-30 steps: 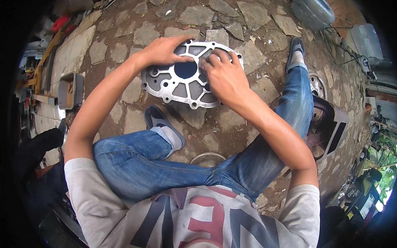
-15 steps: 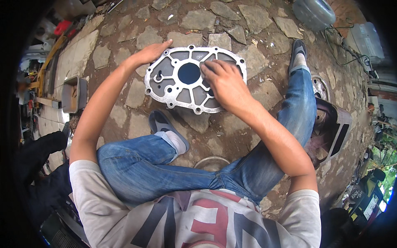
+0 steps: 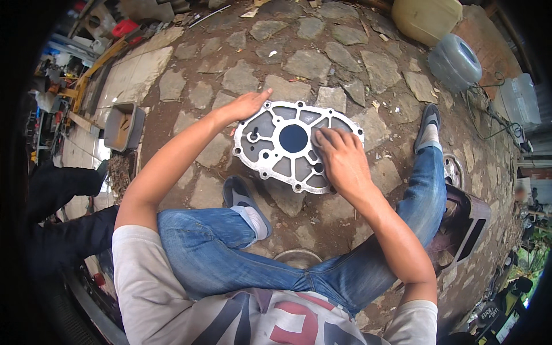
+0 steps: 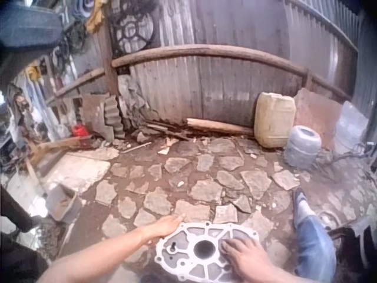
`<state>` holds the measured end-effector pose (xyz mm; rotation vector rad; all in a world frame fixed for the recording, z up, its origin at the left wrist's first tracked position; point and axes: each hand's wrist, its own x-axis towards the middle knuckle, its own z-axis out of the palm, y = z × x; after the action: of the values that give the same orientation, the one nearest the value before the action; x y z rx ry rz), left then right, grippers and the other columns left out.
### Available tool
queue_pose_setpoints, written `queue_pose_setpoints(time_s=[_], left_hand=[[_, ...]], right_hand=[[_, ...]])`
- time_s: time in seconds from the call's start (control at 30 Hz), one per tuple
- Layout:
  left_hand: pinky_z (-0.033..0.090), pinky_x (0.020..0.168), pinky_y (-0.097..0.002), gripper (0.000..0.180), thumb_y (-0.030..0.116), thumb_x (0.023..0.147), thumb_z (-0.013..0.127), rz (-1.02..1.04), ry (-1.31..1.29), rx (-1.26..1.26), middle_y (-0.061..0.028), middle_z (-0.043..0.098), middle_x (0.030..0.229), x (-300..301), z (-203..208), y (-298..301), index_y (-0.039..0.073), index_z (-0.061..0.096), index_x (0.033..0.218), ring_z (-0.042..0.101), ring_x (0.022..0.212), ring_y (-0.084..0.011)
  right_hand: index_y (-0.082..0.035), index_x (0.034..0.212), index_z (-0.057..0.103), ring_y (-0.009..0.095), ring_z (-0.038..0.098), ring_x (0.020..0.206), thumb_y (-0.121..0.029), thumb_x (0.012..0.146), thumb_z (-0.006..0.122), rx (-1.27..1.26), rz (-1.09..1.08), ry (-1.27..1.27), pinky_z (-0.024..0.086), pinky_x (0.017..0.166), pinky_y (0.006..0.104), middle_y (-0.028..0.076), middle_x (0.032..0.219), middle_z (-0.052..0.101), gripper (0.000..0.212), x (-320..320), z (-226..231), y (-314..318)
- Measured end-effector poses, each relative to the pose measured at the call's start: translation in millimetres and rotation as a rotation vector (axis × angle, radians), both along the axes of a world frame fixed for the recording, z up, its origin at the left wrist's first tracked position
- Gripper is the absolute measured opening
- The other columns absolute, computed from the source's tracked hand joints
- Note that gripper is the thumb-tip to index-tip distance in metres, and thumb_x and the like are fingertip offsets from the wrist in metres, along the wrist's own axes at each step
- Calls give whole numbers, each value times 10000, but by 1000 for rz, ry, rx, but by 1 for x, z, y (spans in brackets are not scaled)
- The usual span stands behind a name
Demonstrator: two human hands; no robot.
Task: The person sits on the ground and uses a sanding block to smooth the surface of a metal engine part. They repeatedly rub the sanding block over the flat surfaces and edges of the part.
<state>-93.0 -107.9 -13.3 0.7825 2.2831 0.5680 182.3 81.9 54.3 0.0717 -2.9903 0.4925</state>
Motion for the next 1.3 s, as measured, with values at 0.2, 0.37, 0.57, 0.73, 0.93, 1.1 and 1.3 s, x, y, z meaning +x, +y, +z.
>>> queue_pose_setpoints(time_s=[0.2, 0.37, 0.57, 0.73, 0.93, 1.1, 1.3], left_hand=[[419, 1086, -455, 816, 667, 1027, 269, 21, -12, 29, -301, 658, 1249, -1, -4, -2, -2, 701, 1207, 597, 1215, -447], [410, 1097, -444, 849, 687, 1019, 242, 35, -17, -18, -307, 639, 1281, 0, -3, 1, -4, 695, 1215, 577, 1249, -447], [410, 1090, -450, 880, 687, 1022, 208, 3, -51, -27, -307, 646, 1257, -7, 3, 4, -30, 693, 1182, 574, 1230, -468], [403, 1085, -453, 867, 676, 1029, 222, 44, 32, 10, -304, 662, 1222, -2, -11, -2, -42, 689, 1166, 592, 1201, -449], [398, 1092, -452, 824, 665, 1031, 247, 18, -36, -41, -289, 635, 1296, -3, -1, 5, -7, 682, 1228, 570, 1243, -441], [408, 1086, -473, 707, 531, 1077, 241, -126, 72, -2, -317, 613, 1303, 1, 7, -2, -25, 615, 1301, 571, 1227, -461], [420, 1076, -472, 640, 463, 1095, 231, -113, 165, 22, -307, 614, 1305, -1, -8, -4, -21, 562, 1351, 584, 1203, -461]], right_hand=[[13, 1417, 539, 331, 473, 1379, -34, 916, 545, 163, 91, -22, 344, 1163, 553, 177, 1441, 552, 504, 11, -5, -24], [-25, 1364, 588, 342, 493, 1326, -71, 912, 564, 261, -9, 17, 366, 1134, 505, 151, 1374, 581, 455, 6, -3, -13], [18, 1311, 614, 353, 534, 1275, -121, 982, 540, 101, -72, 3, 428, 1057, 494, 196, 1324, 599, 365, -5, 6, 3], [-3, 1380, 572, 335, 525, 1269, -85, 965, 536, -65, 95, -8, 408, 1071, 474, 141, 1342, 588, 424, 9, 5, -30], [11, 1365, 573, 304, 542, 1266, -104, 932, 534, 194, 13, 64, 387, 1101, 477, 132, 1335, 599, 450, 4, -12, -17], [5, 1362, 579, 297, 567, 1231, -107, 916, 521, 124, 73, 106, 395, 1084, 464, 138, 1339, 604, 464, -1, -7, -19], [22, 1383, 557, 279, 538, 1283, -113, 926, 528, 135, 127, 90, 381, 1095, 473, 133, 1373, 574, 477, 8, -10, -27]])
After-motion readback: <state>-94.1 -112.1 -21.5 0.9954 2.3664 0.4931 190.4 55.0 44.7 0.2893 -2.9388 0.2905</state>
